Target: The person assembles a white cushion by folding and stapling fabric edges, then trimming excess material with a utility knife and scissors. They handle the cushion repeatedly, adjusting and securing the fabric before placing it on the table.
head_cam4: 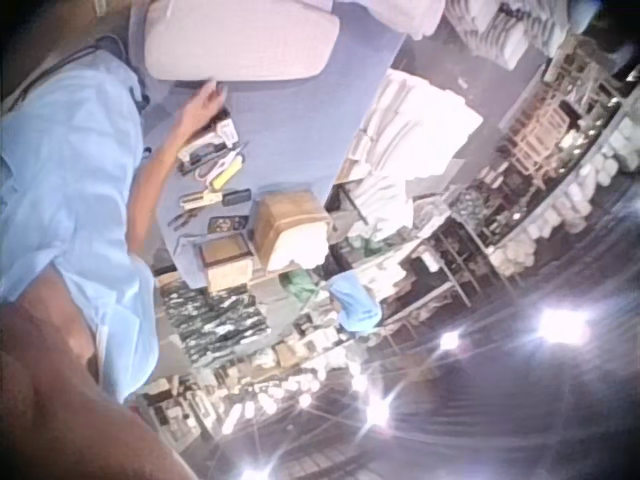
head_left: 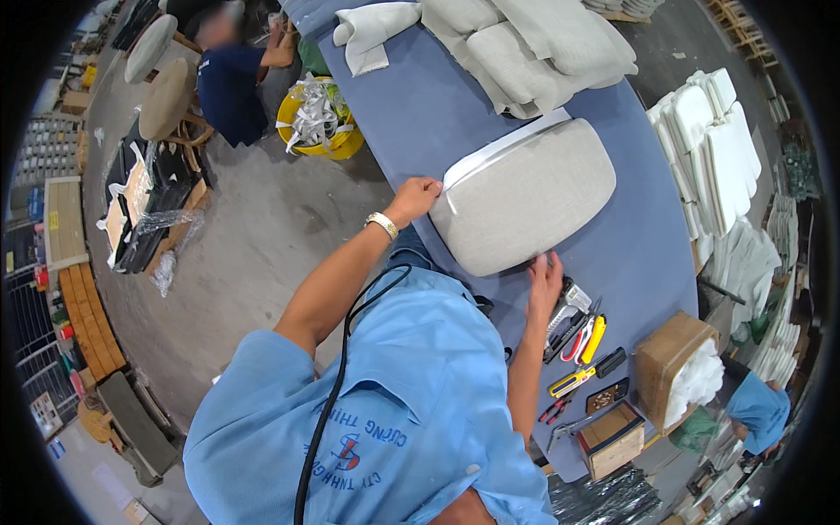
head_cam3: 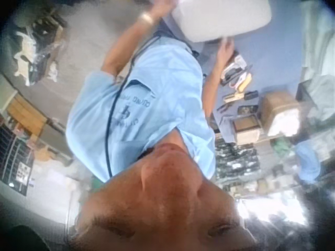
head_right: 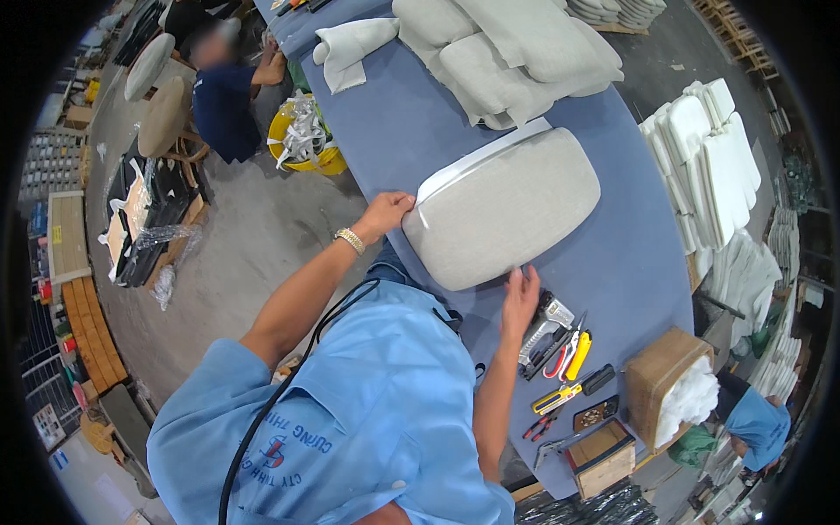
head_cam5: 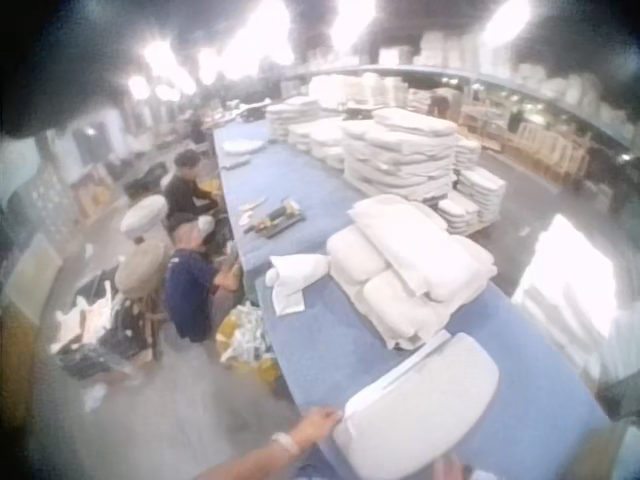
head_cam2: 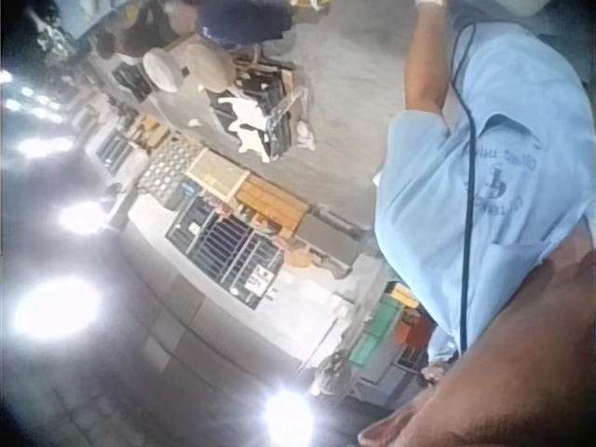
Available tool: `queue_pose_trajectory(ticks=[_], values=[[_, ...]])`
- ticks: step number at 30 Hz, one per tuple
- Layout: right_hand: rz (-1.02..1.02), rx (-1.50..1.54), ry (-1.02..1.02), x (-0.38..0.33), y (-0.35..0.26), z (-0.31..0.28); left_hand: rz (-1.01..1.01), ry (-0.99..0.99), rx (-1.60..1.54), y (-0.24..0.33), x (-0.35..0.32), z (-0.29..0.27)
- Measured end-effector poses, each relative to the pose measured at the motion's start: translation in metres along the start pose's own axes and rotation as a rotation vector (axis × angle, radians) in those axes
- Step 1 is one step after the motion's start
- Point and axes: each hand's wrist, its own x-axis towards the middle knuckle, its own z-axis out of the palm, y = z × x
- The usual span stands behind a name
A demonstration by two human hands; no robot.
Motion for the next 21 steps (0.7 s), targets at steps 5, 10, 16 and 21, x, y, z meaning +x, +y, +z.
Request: queue_pose_trajectory(ticks=[5,10,16,21], values=[[0.175,0.328,-0.055,0.047,-0.012,0.023,-0.076,-0.061,-0.278,0.023,-0.016,0.008],[0.234,0.659,-0.175,0.042,-0.013,-0.001,-0.074,-0.246,-0.454,0.077,-0.061,0.003],[0.13,0.779,-0.194,0.032,-0.026,-0.007,0.012,-0.381,-0.44,0.112,-0.079,0.01],[0.122,0.826,-0.184,0.03,-0.029,-0.012,0.041,-0.445,-0.452,0.126,-0.085,0.016]])
